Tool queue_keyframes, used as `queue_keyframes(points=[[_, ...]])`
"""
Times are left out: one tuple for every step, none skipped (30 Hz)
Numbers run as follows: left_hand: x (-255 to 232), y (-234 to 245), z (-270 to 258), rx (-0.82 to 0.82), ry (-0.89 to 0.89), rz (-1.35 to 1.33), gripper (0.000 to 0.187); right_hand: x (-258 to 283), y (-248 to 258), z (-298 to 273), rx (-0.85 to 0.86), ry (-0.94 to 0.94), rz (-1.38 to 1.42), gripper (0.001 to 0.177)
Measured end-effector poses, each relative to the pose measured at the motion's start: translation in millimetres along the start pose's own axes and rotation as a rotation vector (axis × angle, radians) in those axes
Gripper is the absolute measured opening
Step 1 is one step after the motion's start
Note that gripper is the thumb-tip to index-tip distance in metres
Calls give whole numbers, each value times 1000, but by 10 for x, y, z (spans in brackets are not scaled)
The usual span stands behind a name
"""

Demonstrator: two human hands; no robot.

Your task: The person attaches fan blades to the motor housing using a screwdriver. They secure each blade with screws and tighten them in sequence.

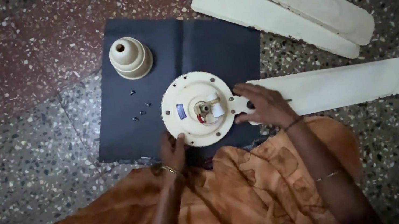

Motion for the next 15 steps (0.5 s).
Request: queue_keyframes(points=[[18,1,8,-4,68,-51,39,49,-24,-4,35,-4,-24,82],[-7,16,8,-14,54,-17,38,90,-46,-11,71,-8,-47,85],[-27,17,17,-19,41,15,37,113,-29,-15,46,2,-48,82],[-40,12,17,-25,27,47,36,131,-13,-17,21,11,-48,79],[-67,-3,25,-21,-9,34,36,129,21,-6,-8,21,-52,75],[-88,-10,14,-17,-44,21,36,106,65,-3,-45,0,-45,73],[-111,-7,9,-12,-81,9,36,84,104,3,-85,-21,-40,71],[-120,-3,25,-5,-81,18,35,58,139,6,-124,-42,-34,69],[-110,2,19,-1,-78,26,34,34,162,-6,-136,-35,-37,70],[-97,4,18,2,-74,33,34,-2,186,-26,-149,-28,-41,70],[-68,9,22,-4,-42,38,35,-37,188,-42,-158,-18,-44,71],[-38,13,25,-11,-9,43,36,-77,163,-77,-168,-43,-39,68],[-14,17,37,-22,19,45,37,-126,127,-110,-177,-61,-35,64],[-8,19,28,-27,-1,51,38,-181,80,-160,-187,-80,-31,61],[-12,16,40,-34,-28,54,39,-288,53,-207,-239,-155,-5,52]])
Point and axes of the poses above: each hand's wrist, its own z-axis towards the middle knuckle, its own y-axis out of the back of the hand, x = y × z, the point moved 5 cm from there along z, towards the middle knuckle, and after that the axes turned 12 degrees about y, right-handed, at the moved point
